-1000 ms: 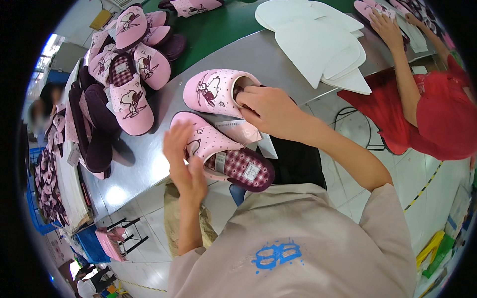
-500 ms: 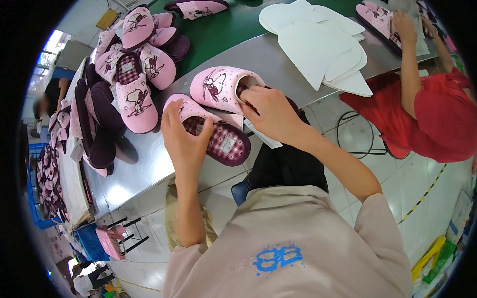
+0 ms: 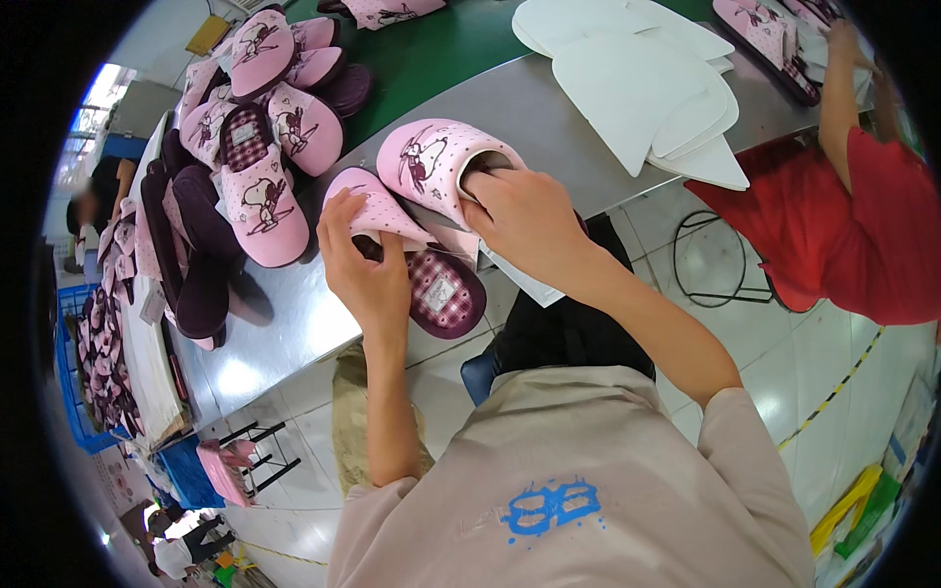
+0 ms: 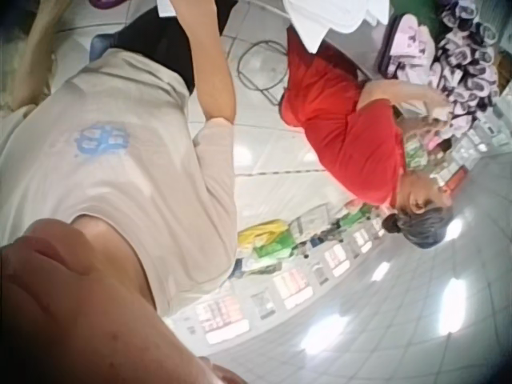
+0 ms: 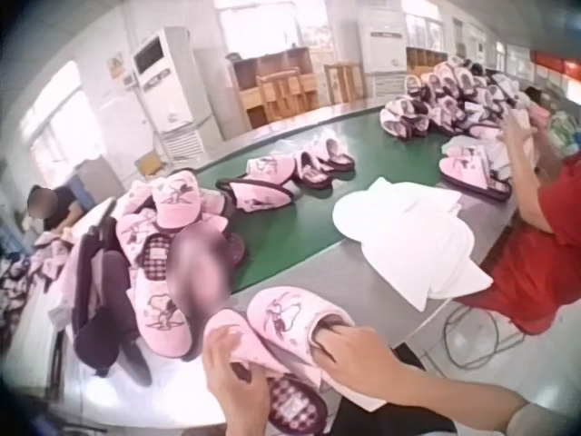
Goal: The person repeatedly picks up pink slippers, inserts white paper inserts into each slipper, and places the stuffed slippers on a table. The person handles slippers one at a time and repeats the process throughout the clip.
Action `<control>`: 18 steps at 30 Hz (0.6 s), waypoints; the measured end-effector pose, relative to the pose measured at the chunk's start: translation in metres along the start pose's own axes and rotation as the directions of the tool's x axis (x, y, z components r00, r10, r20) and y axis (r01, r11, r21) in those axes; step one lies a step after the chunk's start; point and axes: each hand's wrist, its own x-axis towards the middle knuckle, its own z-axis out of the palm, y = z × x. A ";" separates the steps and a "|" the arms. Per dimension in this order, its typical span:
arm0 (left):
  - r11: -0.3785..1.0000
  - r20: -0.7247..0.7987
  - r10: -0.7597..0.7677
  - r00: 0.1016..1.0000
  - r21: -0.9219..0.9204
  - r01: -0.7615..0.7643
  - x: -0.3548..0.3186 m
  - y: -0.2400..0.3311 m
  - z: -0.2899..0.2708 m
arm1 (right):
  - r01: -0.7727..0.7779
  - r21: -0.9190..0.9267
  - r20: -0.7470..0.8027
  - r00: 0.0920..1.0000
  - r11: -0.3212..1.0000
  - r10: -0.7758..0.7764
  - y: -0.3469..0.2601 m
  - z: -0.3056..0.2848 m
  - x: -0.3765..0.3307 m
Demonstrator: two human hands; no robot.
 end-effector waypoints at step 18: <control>0.995 0.014 0.055 0.998 -0.088 -0.054 0.000 -0.008 0.001 | 0.072 0.008 0.009 0.997 0.997 -0.072 -0.002 0.001 -0.012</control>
